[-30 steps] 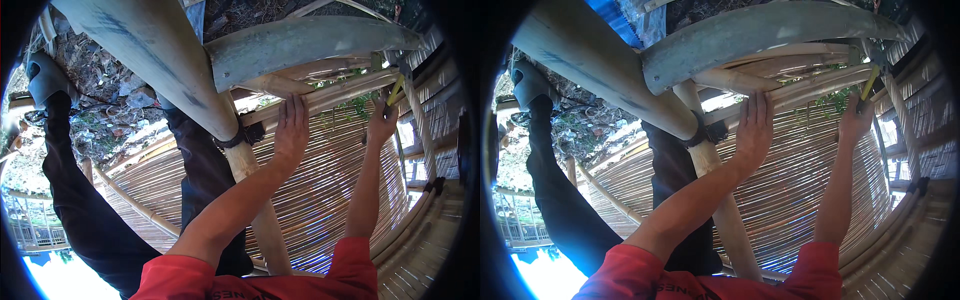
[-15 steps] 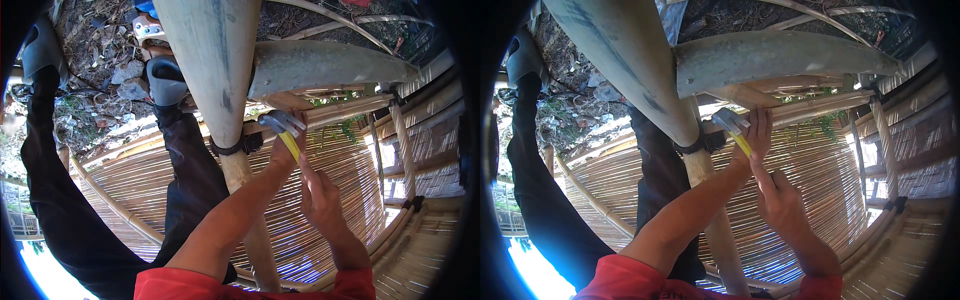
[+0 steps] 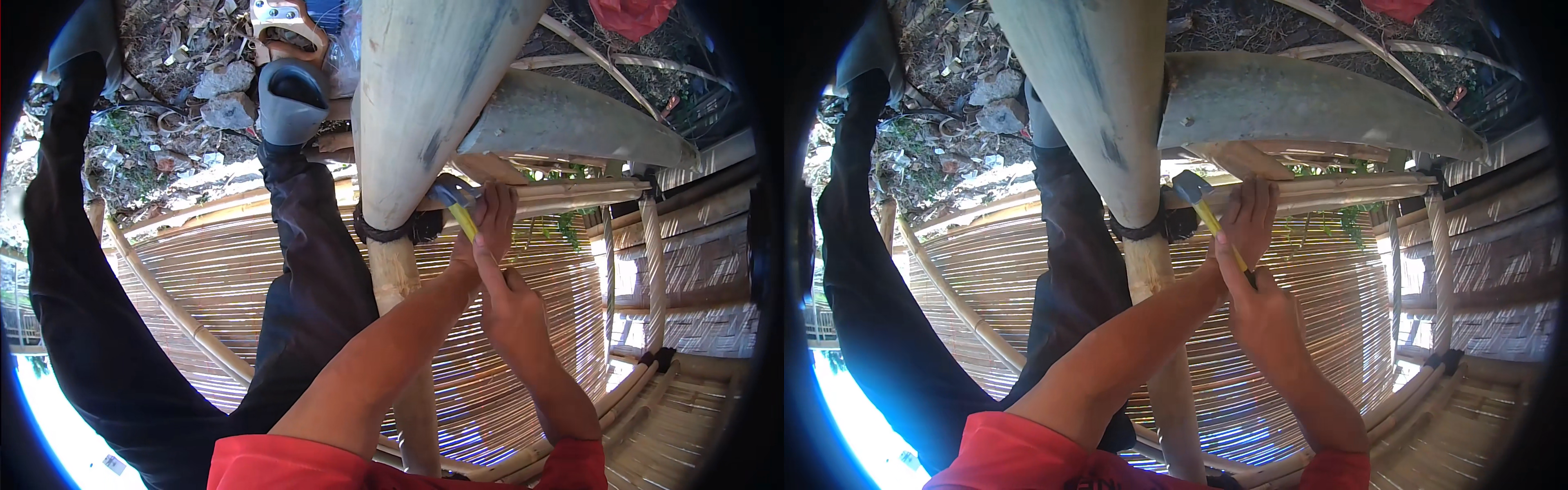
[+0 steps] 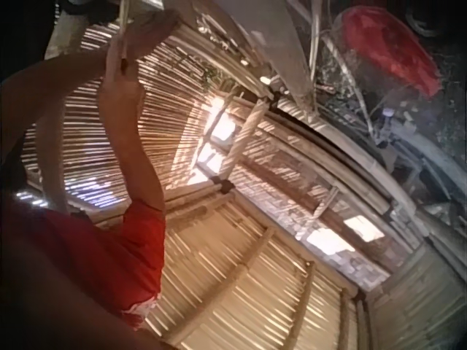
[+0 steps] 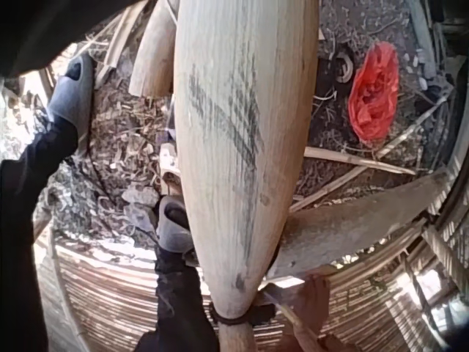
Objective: The person hammers nails into bamboo strips using a hammer and secures the strips onto a bamboo structure with the hammer.
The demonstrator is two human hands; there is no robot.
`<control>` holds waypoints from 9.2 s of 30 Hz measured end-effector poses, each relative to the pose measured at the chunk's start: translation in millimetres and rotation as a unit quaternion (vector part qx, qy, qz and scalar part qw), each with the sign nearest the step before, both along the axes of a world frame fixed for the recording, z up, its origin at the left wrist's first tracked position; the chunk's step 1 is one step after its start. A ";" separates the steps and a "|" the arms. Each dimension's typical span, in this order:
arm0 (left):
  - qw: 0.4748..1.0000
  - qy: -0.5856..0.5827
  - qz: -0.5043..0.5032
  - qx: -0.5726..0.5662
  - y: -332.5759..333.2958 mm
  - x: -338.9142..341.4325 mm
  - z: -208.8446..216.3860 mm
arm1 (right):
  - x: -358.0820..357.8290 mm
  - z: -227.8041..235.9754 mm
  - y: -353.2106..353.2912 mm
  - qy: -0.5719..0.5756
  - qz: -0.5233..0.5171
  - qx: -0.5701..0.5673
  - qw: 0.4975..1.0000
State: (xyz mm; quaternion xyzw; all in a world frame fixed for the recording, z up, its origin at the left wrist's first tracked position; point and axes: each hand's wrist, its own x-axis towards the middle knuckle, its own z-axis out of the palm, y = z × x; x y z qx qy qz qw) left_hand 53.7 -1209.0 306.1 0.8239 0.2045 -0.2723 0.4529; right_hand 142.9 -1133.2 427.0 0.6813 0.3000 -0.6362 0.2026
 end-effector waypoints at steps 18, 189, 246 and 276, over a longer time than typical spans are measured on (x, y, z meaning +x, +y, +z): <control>0.996 0.000 0.080 -0.044 -19.3 -3.7 -3.7 | -7.7 0.2 -8.8 0.002 -0.017 0.009 1.000; 0.900 0.133 0.415 0.034 736.5 -225.6 -233.4 | -29.2 -215.0 663.2 -0.155 -0.204 -0.027 0.966; 0.962 0.075 0.261 0.041 877.9 -300.3 -214.0 | 123.2 -242.2 663.3 -0.173 0.481 0.130 0.849; 0.937 0.181 0.293 -0.057 856.8 -262.4 -197.3 | 110.1 -280.6 660.4 -0.299 0.185 0.506 0.787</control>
